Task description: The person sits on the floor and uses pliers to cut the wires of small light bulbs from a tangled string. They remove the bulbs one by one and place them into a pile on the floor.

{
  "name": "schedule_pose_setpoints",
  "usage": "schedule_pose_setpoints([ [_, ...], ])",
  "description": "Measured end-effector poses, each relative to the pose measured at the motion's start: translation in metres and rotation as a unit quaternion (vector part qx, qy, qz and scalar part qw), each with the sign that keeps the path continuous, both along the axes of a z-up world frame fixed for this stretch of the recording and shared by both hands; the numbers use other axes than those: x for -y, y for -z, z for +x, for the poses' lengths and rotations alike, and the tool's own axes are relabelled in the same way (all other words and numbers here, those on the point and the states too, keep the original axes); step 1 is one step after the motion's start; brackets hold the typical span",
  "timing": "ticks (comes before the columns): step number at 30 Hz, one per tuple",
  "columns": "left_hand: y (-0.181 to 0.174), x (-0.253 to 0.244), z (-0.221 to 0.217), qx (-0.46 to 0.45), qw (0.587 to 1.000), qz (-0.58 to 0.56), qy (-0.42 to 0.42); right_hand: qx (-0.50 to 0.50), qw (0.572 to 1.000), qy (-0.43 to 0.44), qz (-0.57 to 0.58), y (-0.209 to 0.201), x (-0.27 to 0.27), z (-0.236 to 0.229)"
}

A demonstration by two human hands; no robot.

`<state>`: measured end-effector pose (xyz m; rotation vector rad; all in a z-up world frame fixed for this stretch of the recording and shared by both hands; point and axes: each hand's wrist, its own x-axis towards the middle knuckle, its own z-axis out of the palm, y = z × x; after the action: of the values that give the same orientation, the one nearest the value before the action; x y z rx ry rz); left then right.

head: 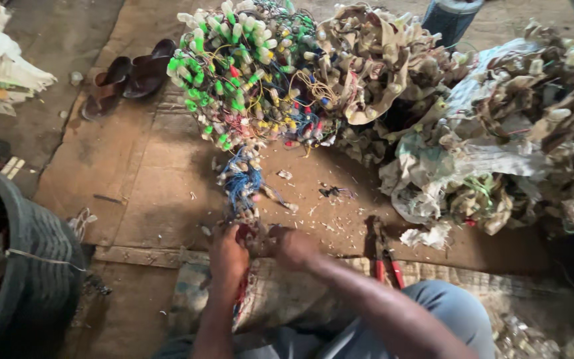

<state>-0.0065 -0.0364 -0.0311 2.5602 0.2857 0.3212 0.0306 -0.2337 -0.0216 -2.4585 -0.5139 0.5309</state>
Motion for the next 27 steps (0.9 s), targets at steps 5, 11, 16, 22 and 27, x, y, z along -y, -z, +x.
schedule_pose_setpoints([
  [5,-0.014,0.003,0.000,-0.066,0.998,-0.022,-0.007,0.228,0.971,-0.048,0.048,0.014,-0.039,-0.011],
  [11,-0.054,0.006,-0.004,0.050,0.987,0.128,0.083,0.108,0.962,0.075,0.240,0.013,-0.019,0.024],
  [16,-0.050,0.023,-0.003,0.118,0.968,-0.086,0.204,-0.179,0.872,0.046,0.452,-0.003,-0.010,0.017],
  [22,-0.032,0.011,0.003,0.127,0.970,-0.056,0.202,-0.114,0.883,0.088,0.447,0.005,0.007,0.011],
  [27,-0.018,0.019,0.002,0.071,0.979,-0.050,0.186,-0.155,0.827,0.201,0.502,0.034,0.006,-0.003],
])
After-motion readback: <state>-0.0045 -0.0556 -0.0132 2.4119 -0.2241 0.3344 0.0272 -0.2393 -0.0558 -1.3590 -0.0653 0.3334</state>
